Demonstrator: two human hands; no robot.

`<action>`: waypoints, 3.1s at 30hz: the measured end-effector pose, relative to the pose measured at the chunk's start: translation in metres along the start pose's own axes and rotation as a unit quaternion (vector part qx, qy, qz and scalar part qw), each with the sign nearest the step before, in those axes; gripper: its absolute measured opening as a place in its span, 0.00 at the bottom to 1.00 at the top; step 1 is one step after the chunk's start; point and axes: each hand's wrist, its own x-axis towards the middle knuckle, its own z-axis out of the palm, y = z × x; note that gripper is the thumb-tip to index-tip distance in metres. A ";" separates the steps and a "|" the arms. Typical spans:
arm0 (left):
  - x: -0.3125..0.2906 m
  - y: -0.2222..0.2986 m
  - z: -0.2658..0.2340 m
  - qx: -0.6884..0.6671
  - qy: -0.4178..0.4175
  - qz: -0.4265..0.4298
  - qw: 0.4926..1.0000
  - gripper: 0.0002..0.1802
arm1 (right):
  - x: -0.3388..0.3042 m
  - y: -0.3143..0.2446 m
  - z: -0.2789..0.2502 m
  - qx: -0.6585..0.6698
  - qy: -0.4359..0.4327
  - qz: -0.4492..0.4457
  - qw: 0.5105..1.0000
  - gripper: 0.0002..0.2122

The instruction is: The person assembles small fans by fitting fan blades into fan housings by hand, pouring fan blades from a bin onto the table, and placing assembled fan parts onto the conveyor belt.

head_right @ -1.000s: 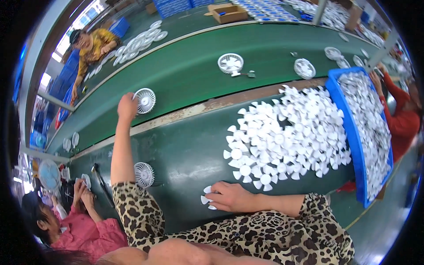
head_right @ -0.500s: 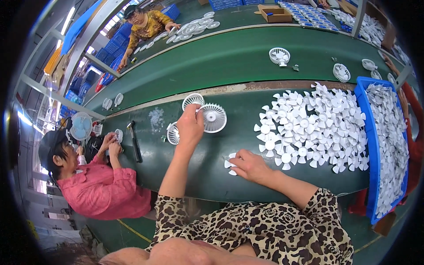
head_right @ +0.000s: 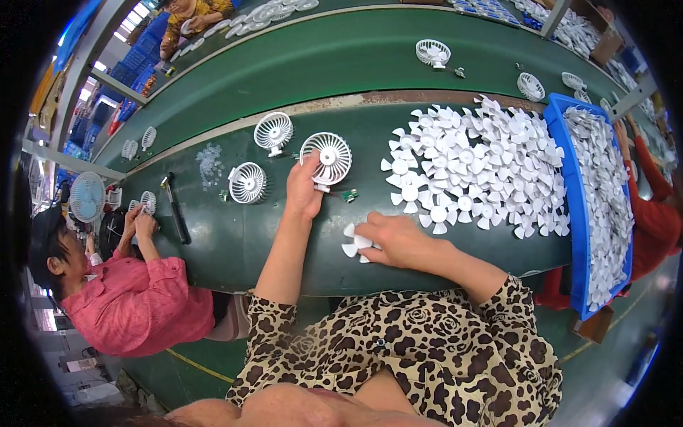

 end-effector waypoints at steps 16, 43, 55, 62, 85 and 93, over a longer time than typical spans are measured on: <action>-0.022 -0.009 0.031 0.098 -0.059 0.069 0.991 0.14 | 0.083 0.030 -0.025 -0.145 0.238 0.007 0.960 0.14; 0.009 0.024 -0.021 0.753 0.117 0.384 0.521 0.18 | 0.047 0.070 -0.074 -0.201 0.186 0.067 0.959 0.13; -0.010 0.018 0.006 0.636 0.137 0.399 0.647 0.24 | 0.038 0.060 -0.041 -0.290 0.072 0.191 0.935 0.15; 0.002 0.017 -0.016 0.693 0.130 0.191 0.683 0.10 | 0.039 0.072 -0.032 -0.068 0.190 0.092 0.975 0.17; -0.022 -0.002 0.028 0.079 -0.039 0.010 0.996 0.17 | 0.092 0.027 -0.033 -0.179 0.197 0.004 0.964 0.11; -0.018 -0.002 0.023 0.261 0.003 0.213 0.941 0.13 | 0.087 0.032 -0.045 -0.158 0.305 -0.038 0.938 0.22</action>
